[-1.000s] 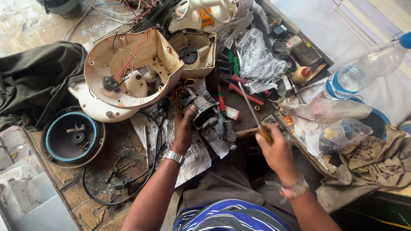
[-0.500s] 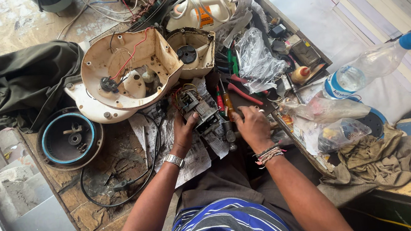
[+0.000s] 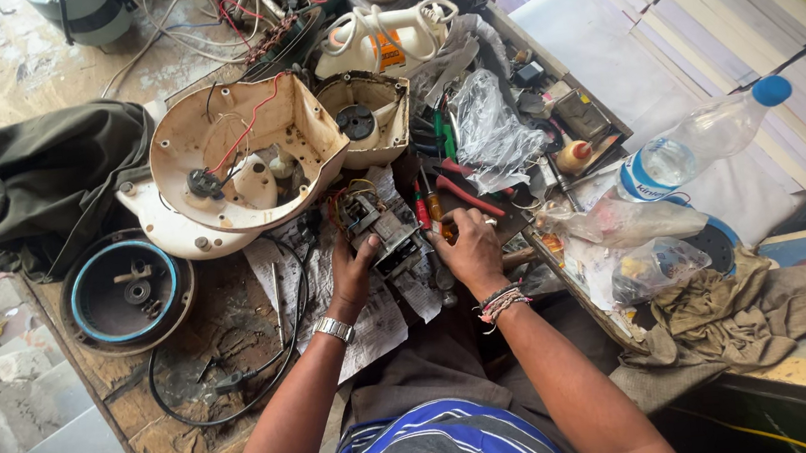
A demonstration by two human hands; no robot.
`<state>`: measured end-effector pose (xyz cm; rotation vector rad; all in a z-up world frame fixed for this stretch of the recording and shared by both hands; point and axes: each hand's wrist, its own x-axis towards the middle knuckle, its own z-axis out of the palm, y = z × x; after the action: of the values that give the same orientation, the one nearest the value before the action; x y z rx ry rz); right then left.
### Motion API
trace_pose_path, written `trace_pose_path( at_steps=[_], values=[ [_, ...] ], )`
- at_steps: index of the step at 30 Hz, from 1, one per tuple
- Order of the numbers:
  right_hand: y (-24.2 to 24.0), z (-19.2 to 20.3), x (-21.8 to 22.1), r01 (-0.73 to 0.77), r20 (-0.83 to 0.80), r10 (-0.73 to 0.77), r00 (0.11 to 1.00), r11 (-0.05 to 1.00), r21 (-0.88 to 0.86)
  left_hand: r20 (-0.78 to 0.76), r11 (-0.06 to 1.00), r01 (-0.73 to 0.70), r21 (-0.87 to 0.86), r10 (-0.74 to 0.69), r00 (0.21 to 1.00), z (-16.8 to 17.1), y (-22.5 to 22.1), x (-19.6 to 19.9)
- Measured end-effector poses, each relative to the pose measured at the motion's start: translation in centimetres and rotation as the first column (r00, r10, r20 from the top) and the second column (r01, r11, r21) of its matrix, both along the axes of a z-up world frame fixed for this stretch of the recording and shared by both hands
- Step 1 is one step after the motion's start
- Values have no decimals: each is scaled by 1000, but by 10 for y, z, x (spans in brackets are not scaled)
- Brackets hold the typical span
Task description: The person holds a small motor assembly and repeatedly uses a screwdriver to adjust internal components while rotating the unit. The work is performed at a cluttered workbench with disassembled appliance parts and tools nearby.
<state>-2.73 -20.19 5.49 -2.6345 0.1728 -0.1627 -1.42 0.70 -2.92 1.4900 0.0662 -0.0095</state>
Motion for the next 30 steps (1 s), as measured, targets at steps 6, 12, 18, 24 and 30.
trace_pose_path(
  at_steps=[6, 12, 18, 24, 30],
  values=[
    [-13, -11, -9, -10, 202, -15, 979, 992, 125, -161, 977, 20, -212, -56, 985, 0, 1, 3],
    [-80, -11, -27, 89, 275, -190, 942, 936, 341, -220, 920, -29, -392, -62, 974, -4, 1, 7],
    [-158, -7, -30, 310, 102, -484, 869, 694, 650, -137, 951, -19, -309, -25, 990, -14, 3, 10],
    [-174, 20, -30, 309, 394, -444, 805, 880, 359, -204, 940, -72, -333, 3, 979, -15, -1, 8],
    [-105, 43, -43, 247, 593, -113, 797, 958, -149, -156, 979, -33, -199, 1, 988, -2, -1, 3]
  ],
)
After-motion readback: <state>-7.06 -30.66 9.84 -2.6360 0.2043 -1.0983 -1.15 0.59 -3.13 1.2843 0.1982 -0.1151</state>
